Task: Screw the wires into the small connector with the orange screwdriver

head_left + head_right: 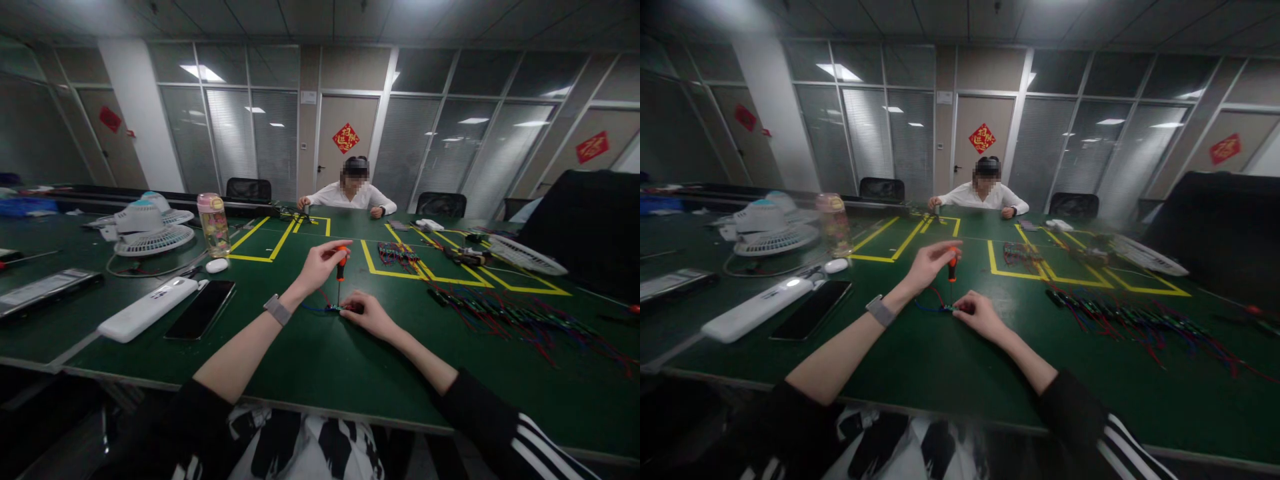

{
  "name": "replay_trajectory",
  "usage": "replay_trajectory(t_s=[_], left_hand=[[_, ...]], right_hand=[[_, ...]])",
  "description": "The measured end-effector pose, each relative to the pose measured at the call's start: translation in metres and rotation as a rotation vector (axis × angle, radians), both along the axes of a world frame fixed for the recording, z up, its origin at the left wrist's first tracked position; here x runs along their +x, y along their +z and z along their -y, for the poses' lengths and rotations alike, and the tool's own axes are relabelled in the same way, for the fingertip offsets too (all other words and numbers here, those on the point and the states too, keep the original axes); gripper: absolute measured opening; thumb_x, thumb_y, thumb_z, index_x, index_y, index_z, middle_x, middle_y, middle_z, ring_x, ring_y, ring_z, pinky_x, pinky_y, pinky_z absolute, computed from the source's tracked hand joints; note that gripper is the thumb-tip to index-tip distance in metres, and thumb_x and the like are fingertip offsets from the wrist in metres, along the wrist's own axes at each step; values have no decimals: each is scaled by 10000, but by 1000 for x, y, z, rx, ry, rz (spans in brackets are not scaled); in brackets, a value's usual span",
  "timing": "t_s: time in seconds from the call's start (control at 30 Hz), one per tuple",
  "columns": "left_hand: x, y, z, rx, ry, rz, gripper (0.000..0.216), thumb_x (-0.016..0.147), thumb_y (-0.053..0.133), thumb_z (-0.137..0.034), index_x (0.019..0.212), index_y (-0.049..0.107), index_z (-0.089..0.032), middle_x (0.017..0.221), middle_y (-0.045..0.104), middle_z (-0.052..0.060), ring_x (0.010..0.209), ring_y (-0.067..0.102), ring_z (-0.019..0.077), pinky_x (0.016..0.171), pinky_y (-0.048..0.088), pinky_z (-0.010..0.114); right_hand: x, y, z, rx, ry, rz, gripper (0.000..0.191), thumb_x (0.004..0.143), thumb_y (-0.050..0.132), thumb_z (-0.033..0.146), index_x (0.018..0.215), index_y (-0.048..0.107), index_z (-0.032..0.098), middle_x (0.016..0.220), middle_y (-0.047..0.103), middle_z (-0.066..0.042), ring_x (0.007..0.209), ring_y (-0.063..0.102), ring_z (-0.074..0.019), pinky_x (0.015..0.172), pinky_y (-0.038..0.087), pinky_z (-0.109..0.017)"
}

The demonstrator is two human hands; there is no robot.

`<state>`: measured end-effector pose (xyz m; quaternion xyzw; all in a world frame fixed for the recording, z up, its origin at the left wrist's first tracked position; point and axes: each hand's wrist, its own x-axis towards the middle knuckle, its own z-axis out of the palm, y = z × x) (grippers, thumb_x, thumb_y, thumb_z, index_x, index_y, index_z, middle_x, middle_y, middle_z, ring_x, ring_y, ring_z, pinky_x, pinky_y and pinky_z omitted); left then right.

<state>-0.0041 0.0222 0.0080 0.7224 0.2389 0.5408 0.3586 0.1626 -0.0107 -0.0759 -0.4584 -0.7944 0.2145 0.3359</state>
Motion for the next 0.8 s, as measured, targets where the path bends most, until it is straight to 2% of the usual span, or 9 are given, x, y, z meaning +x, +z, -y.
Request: replay_trajectory(t_s=[0.13,0.2,0.3,0.4,0.47,0.57,0.63,0.67,0.8], left_hand=[[-1,-1,1,120,156,-17,231,778,604,-322,947,681,-185,1009,596,68,889,577,153,759,477,256],[-2,0,1,113,102,-14,248,836,521,-303,1009,668,-201,1085,582,76,955,566,159,800,470,267],[-3,1,0,10,-39,7,288,837,520,-286,1073,637,-170,976,638,75,855,603,150,786,480,285],[-4,1,1,42,115,4,273,756,629,-323,965,672,-153,888,628,59,760,589,136,713,483,262],[-4,1,3,130,215,-23,240,763,623,-331,929,687,-170,939,606,61,835,577,143,761,471,262],[-3,2,4,104,63,-46,290,859,484,-286,1089,635,-193,992,617,69,939,579,151,851,452,284],[-2,2,5,15,-65,-38,328,863,475,-273,1153,592,-173,947,642,70,886,608,151,818,473,290],[-2,1,5,-6,-68,-32,328,844,512,-283,1136,599,-163,914,647,65,832,617,148,782,485,284],[0,0,9,148,235,-44,233,754,636,-335,915,677,-172,911,612,50,795,589,141,750,479,266]], right_hand=[[0,-1,0,29,-1,2,155,751,629,227,882,678,161,723,531,-7,619,486,-117,587,400,-239],[-1,-2,0,37,0,3,134,752,622,218,866,668,163,719,533,-7,618,486,-117,584,397,-239],[-1,-2,0,46,4,4,124,741,622,202,858,646,166,702,542,0,624,490,-119,590,395,-237],[-1,-2,0,58,1,6,111,734,620,198,840,631,166,691,549,4,633,494,-121,594,392,-236],[-1,-2,0,61,0,10,100,741,610,203,831,630,164,695,552,2,634,494,-120,593,390,-236],[0,-1,1,56,6,6,94,758,591,212,826,629,160,697,558,-1,632,495,-119,592,390,-237],[-1,0,1,43,4,-2,88,764,587,221,810,626,157,697,565,-3,628,496,-119,588,391,-237],[-1,0,2,34,1,-7,86,765,589,225,802,623,156,696,568,-4,624,496,-118,583,391,-235],[-1,-1,2,10,-4,-32,79,767,594,233,778,610,157,670,568,4,594,489,-111,561,386,-227]])
